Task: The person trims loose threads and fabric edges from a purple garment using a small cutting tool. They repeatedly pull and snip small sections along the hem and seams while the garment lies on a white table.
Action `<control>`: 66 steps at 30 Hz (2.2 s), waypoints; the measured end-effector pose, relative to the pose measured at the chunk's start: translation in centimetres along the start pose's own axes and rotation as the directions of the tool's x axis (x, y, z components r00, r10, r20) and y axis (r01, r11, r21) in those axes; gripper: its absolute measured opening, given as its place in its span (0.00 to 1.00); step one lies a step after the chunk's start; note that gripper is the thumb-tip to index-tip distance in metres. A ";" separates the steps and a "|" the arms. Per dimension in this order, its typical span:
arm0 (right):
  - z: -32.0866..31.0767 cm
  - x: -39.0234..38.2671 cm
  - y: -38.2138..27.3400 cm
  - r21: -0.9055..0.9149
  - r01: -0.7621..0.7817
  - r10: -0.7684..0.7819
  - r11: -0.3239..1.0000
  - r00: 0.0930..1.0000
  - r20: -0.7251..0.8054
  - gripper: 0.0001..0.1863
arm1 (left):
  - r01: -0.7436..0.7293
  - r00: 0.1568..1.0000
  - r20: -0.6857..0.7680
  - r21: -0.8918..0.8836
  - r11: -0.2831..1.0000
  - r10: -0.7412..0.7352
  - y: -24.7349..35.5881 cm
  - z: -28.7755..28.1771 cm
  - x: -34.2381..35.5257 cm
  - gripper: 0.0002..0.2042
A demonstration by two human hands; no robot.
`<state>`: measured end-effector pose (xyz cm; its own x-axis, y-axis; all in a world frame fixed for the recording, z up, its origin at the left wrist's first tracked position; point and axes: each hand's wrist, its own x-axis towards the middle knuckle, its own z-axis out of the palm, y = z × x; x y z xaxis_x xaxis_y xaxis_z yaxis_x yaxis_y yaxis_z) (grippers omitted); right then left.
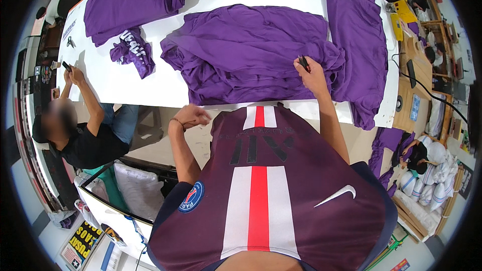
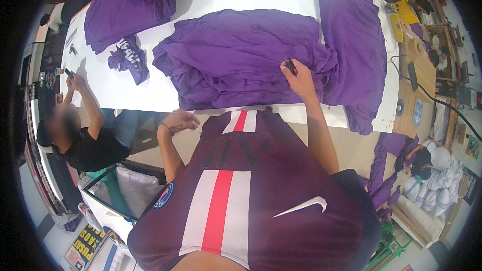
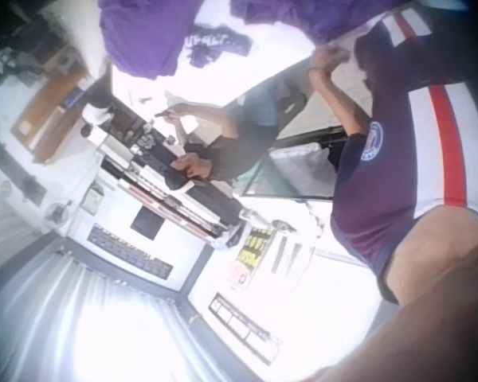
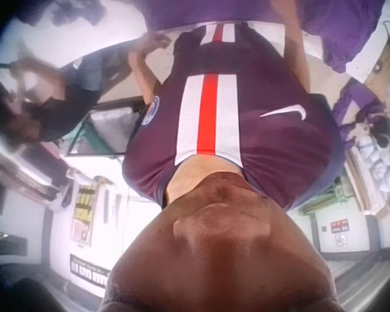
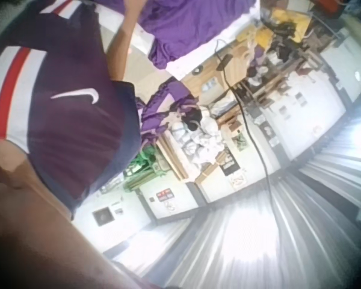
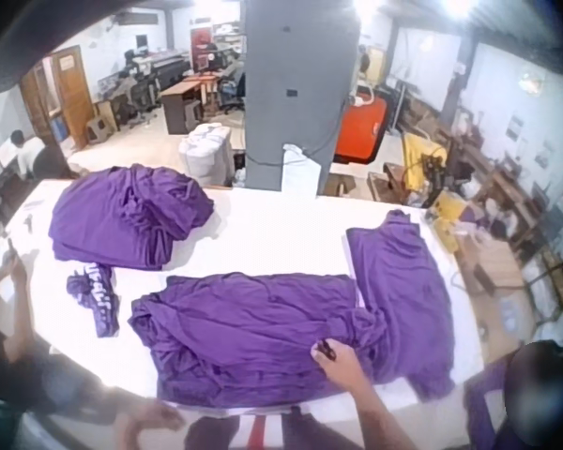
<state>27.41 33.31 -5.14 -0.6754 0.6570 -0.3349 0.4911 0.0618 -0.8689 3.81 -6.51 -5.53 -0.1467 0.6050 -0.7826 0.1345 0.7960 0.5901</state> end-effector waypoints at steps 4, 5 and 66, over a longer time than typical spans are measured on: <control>0.3 -0.8 0.7 0.113 -0.061 0.061 0.992 0.998 0.007 0.12 | -0.470 0.871 -0.159 0.009 0.883 0.465 10.0 -0.2 2.6 0.11; 0.5 -0.8 0.8 0.110 -0.070 0.070 0.991 0.998 0.006 0.12 | -0.570 0.803 -0.223 -0.019 0.821 0.552 11.7 0.4 4.3 0.11; 4.9 -2.8 1.8 -0.685 0.186 -0.058 0.704 0.977 0.206 0.18 | -0.743 0.574 -0.300 0.200 0.638 0.762 14.7 9.1 16.4 0.03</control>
<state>27.51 27.93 -7.57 -0.8016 0.4834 -0.3518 0.5969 0.6810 -0.4243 12.25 14.95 -11.49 -0.2756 0.9594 0.0599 0.3908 0.0549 0.9189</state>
